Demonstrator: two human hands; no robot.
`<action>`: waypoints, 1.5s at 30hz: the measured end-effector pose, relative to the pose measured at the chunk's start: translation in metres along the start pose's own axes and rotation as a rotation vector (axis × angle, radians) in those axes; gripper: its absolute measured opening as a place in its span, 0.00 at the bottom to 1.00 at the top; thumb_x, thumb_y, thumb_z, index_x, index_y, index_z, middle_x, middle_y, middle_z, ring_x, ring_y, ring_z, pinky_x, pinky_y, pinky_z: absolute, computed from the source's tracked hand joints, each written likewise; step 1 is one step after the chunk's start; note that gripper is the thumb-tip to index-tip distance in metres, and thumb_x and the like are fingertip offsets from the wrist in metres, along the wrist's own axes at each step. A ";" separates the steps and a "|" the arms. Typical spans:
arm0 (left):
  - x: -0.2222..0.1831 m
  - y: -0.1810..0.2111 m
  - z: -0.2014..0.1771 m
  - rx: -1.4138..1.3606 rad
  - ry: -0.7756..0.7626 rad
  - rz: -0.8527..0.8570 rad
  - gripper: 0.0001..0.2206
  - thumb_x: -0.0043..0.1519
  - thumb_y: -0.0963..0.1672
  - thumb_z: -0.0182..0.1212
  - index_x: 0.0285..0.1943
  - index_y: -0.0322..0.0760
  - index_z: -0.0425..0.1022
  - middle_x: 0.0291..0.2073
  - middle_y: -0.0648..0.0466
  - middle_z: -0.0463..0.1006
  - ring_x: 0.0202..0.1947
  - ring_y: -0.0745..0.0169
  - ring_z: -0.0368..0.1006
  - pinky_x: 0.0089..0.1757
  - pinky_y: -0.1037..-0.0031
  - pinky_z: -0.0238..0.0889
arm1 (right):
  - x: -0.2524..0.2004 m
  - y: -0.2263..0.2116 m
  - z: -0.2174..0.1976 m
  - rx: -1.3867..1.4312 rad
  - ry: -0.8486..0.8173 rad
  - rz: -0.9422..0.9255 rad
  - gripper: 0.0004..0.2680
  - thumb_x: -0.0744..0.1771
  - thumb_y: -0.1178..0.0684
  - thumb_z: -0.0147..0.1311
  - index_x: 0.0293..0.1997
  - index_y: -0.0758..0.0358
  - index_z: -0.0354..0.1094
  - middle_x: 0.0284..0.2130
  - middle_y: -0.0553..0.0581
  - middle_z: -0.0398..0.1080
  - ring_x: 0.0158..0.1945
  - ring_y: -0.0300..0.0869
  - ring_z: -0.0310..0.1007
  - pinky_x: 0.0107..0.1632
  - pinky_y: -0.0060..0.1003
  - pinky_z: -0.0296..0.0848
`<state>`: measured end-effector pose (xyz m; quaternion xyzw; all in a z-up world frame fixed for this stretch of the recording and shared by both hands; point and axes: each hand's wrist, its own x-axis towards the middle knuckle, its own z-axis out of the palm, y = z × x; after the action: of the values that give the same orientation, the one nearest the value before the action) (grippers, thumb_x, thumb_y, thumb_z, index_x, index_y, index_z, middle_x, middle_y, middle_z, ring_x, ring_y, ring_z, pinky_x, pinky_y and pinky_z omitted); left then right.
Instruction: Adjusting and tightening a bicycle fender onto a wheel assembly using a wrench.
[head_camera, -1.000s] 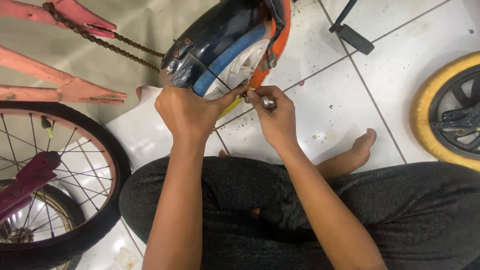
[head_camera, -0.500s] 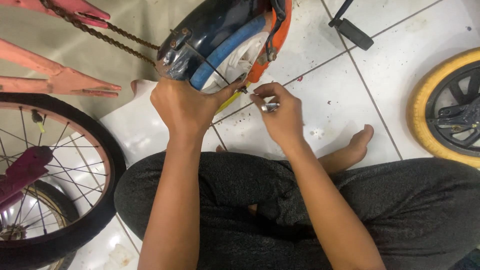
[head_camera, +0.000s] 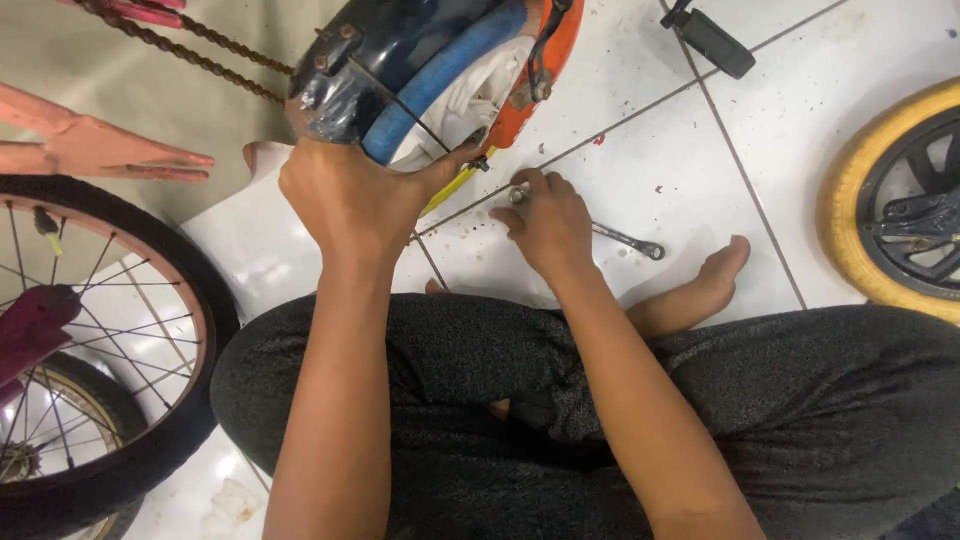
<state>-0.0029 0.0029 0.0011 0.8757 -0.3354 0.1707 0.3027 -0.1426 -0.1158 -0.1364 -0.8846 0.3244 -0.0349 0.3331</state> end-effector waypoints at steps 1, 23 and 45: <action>-0.001 -0.001 0.001 -0.002 -0.002 0.002 0.42 0.43 0.55 0.93 0.49 0.21 0.69 0.28 0.49 0.81 0.20 0.60 0.73 0.28 0.73 0.69 | -0.002 0.003 0.003 0.000 0.001 0.003 0.16 0.62 0.46 0.68 0.52 0.56 0.70 0.38 0.56 0.73 0.42 0.50 0.73 0.46 0.46 0.71; -0.005 -0.006 0.002 0.024 0.022 -0.066 0.40 0.38 0.56 0.91 0.46 0.24 0.72 0.25 0.51 0.80 0.18 0.61 0.70 0.25 0.74 0.65 | -0.036 -0.018 -0.012 0.010 -0.257 -0.157 0.08 0.62 0.62 0.58 0.44 0.63 0.76 0.35 0.60 0.76 0.35 0.50 0.75 0.43 0.44 0.73; -0.010 0.009 -0.014 -0.146 -0.134 -0.176 0.39 0.34 0.56 0.90 0.40 0.27 0.69 0.23 0.47 0.71 0.24 0.47 0.76 0.29 0.65 0.69 | -0.033 -0.034 -0.085 1.746 -0.064 0.737 0.12 0.68 0.61 0.45 0.57 0.68 0.66 0.32 0.56 0.65 0.36 0.40 0.65 0.38 0.32 0.67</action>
<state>-0.0173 0.0118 0.0107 0.8868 -0.2884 0.0599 0.3561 -0.1739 -0.1247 -0.0449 -0.1654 0.4334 -0.1335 0.8758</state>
